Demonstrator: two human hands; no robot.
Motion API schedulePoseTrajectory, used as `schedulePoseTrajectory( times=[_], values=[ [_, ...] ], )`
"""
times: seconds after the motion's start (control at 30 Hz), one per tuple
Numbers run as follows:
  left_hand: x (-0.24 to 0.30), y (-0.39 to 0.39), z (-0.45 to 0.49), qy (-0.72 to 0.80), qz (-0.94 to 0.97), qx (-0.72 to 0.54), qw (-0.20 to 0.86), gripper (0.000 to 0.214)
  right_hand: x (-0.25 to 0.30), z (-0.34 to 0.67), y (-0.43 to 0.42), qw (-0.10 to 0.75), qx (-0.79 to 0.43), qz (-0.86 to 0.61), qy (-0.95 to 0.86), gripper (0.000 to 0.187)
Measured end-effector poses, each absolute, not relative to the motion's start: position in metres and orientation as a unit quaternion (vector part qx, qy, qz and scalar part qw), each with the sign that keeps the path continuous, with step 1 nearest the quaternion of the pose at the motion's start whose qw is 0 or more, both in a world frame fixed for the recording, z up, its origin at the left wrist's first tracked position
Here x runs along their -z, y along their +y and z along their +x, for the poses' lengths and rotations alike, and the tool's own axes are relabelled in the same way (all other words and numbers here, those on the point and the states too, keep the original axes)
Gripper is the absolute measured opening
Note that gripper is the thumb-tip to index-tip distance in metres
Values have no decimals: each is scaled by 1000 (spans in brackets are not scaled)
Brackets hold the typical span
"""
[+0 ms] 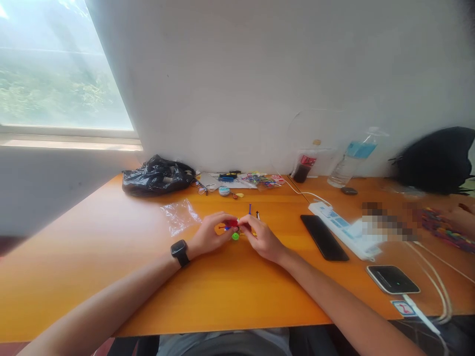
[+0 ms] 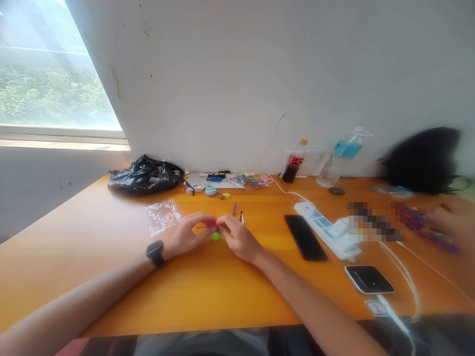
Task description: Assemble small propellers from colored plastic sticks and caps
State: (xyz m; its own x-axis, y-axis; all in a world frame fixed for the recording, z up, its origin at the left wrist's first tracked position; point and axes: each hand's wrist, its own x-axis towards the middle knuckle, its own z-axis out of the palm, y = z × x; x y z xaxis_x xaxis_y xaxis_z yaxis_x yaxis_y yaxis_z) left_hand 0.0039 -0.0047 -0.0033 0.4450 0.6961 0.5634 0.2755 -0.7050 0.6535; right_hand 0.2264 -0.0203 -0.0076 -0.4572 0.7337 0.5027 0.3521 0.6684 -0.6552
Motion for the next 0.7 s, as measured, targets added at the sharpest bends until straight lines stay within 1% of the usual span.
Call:
schedulePoseTrajectory(
  times=[0.2,0.33,0.43,0.7],
  values=[
    [6,-4,4,289,823,-438,219,14,5,227,-20,404,-224,-324,-826,16],
    [9,-3,3,293,823,-443,203,15,8,228,-19,401,-185,-336,-832,15],
    [10,-2,3,292,822,-447,200,12,9,229,-18,397,-161,-341,-837,13],
    [9,-7,5,293,823,-444,202,8,8,228,-18,394,-168,-328,-842,12]
  ],
)
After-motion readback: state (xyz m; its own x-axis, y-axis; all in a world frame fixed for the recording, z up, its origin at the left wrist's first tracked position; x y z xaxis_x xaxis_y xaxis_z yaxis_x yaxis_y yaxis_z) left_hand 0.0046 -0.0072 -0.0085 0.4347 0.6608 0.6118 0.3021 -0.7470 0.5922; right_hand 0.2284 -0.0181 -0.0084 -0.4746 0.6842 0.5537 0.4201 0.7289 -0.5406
